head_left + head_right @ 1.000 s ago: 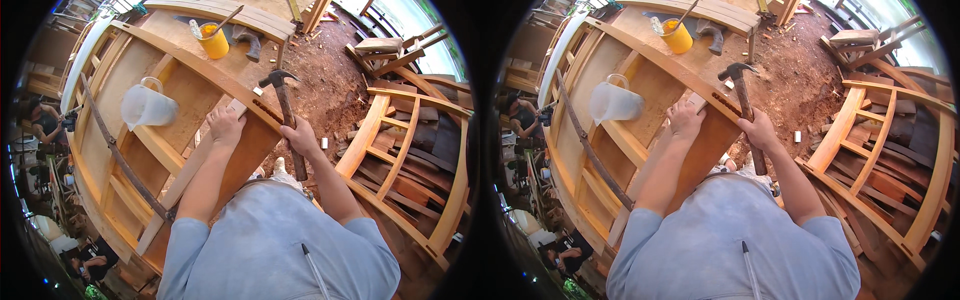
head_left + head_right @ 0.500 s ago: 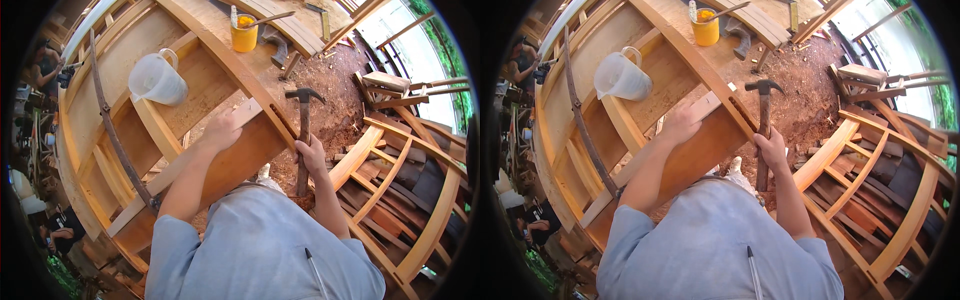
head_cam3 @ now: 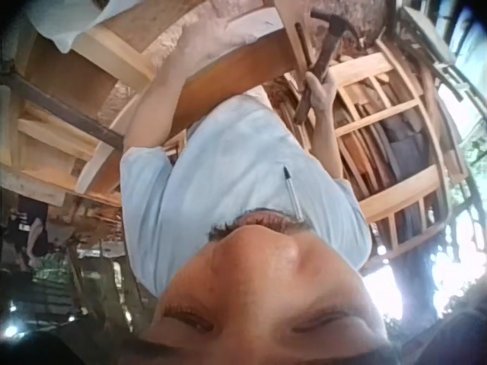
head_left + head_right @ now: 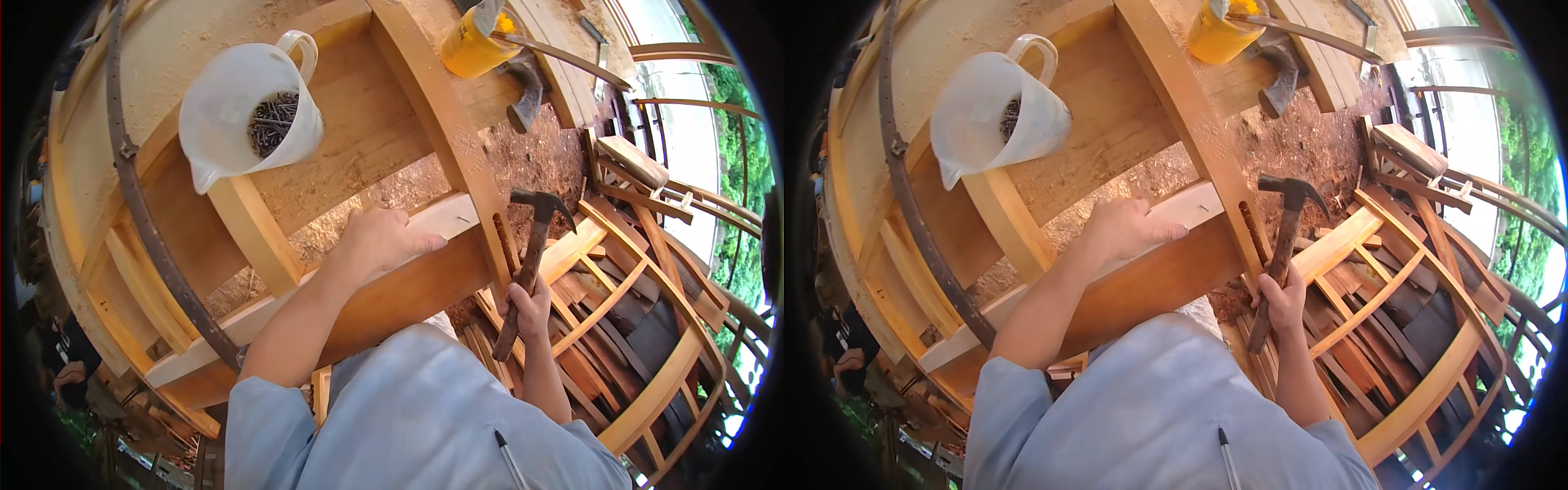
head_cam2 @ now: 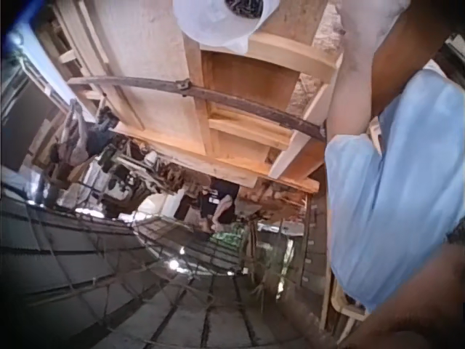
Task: The person aligns a wooden component with a larger frame, secures it using a long bar clamp, and then hammers nails into the joints from a container.
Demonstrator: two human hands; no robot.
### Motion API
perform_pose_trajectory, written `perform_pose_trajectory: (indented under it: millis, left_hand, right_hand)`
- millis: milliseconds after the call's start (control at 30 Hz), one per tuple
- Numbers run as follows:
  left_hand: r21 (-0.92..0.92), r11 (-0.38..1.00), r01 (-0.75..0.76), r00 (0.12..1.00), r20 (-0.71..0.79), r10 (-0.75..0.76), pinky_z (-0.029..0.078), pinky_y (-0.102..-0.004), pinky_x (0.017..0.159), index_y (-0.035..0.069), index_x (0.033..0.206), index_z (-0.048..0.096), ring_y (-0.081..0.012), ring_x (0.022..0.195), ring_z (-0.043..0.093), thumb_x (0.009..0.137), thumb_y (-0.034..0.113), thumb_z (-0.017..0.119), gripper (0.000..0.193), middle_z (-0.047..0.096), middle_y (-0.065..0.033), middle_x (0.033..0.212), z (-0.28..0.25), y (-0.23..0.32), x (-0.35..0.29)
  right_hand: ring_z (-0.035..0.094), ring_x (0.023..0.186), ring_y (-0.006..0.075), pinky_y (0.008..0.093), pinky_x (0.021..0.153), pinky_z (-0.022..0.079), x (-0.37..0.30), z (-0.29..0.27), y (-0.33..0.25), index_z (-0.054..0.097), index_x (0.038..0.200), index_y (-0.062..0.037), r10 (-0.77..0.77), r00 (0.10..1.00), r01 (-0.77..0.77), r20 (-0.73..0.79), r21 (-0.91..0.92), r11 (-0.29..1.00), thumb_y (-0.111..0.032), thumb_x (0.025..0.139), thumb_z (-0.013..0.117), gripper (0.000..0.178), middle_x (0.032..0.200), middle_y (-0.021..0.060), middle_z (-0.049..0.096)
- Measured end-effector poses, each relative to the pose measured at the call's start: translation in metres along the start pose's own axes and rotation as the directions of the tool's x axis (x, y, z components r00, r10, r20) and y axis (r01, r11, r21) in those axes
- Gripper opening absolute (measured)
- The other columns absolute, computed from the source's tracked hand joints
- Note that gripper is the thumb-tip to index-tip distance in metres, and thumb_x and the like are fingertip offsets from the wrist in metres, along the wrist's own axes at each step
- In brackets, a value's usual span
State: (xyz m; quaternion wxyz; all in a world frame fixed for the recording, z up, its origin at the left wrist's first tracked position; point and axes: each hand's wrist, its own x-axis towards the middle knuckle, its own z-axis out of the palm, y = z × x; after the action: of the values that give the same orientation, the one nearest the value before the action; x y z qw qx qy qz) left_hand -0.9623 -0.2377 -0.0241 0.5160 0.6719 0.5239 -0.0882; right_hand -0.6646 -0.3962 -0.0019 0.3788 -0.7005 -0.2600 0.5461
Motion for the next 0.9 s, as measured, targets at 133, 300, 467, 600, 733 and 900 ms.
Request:
perform_pose_trajectory:
  millis: [133, 300, 467, 600, 733, 900]
  left_hand:
    - [0.047, 0.998, -0.044, 0.999, 0.013, 0.044, 0.05, -0.0484, 0.094, -0.005, 0.102, 0.072, -0.0371, 0.1, 0.069, 0.084, 0.078, 0.056, 0.086, 0.073, -0.0232, 0.103, -0.002, -0.001, -0.002]
    - [-0.023, 0.999, -0.033, 0.999, 0.016, 0.034, 0.046, -0.0491, 0.097, -0.006, 0.097, 0.07, -0.0387, 0.102, 0.068, 0.081, 0.075, 0.061, 0.084, 0.071, -0.0239, 0.103, 0.003, -0.005, 0.003]
    - [-0.07, 0.983, -0.169, 0.941, -0.307, 0.14, 0.042, -0.0513, 0.103, -0.008, 0.091, 0.068, -0.0389, 0.12, 0.059, 0.078, 0.065, 0.073, 0.074, 0.062, -0.0248, 0.131, 0.018, -0.013, 0.005]
    - [-0.094, 0.939, -0.331, 0.902, -0.323, 0.286, 0.037, -0.0536, 0.109, -0.005, 0.121, 0.063, -0.0395, 0.134, 0.049, 0.075, 0.047, 0.081, 0.072, 0.053, -0.0201, 0.147, 0.014, -0.01, 0.011]
    - [-0.223, 0.907, -0.356, 0.929, -0.192, 0.317, 0.031, -0.0562, 0.115, 0.013, 0.148, 0.051, -0.0427, 0.14, 0.042, 0.078, 0.035, 0.08, 0.079, 0.055, -0.018, 0.145, 0.012, -0.007, 0.018]
    - [-0.143, 0.871, -0.47, 0.876, -0.194, 0.441, 0.027, -0.0597, 0.117, 0.016, 0.148, 0.052, -0.0427, 0.142, 0.04, 0.079, 0.034, 0.078, 0.076, 0.062, -0.0161, 0.137, 0.013, -0.013, 0.035]
  right_hand:
    - [0.059, 0.053, 0.0152, 0.0273, 0.05, 0.049, 0.001, 0.003, 0.0, 0.055, 0.105, 0.002, 0.047, 0.998, -0.048, -0.038, -0.025, 0.999, -0.008, 0.09, 0.067, 0.021, 0.072, 0.0065, 0.059]
    - [0.059, 0.053, 0.0162, 0.0273, 0.05, 0.049, 0.001, 0.006, 0.001, 0.055, 0.106, 0.0019, 0.068, 0.992, -0.073, -0.101, -0.047, 0.996, -0.006, 0.089, 0.066, 0.021, 0.071, 0.0079, 0.06]
    - [0.06, 0.053, 0.0166, 0.0275, 0.05, 0.05, 0.001, 0.006, -0.001, 0.054, 0.108, 0.0021, 0.089, 0.991, -0.094, -0.095, -0.042, 0.995, -0.005, 0.089, 0.065, 0.023, 0.071, 0.0084, 0.061]
    - [0.06, 0.053, 0.017, 0.0277, 0.051, 0.051, 0.002, 0.0, 0.004, 0.053, 0.109, 0.0025, 0.08, 0.994, -0.083, -0.068, -0.042, 0.996, -0.005, 0.089, 0.064, 0.025, 0.072, 0.0089, 0.061]
    - [0.061, 0.053, 0.017, 0.0276, 0.05, 0.051, 0.002, -0.002, 0.005, 0.053, 0.109, 0.0025, 0.091, 0.994, -0.095, -0.066, -0.049, 0.994, -0.005, 0.088, 0.064, 0.025, 0.071, 0.009, 0.061]
    - [0.06, 0.053, 0.0159, 0.027, 0.05, 0.05, 0.002, 0.005, -0.002, 0.053, 0.107, 0.0011, 0.106, 0.991, -0.111, -0.082, -0.052, 0.993, -0.006, 0.089, 0.065, 0.023, 0.072, 0.0083, 0.061]
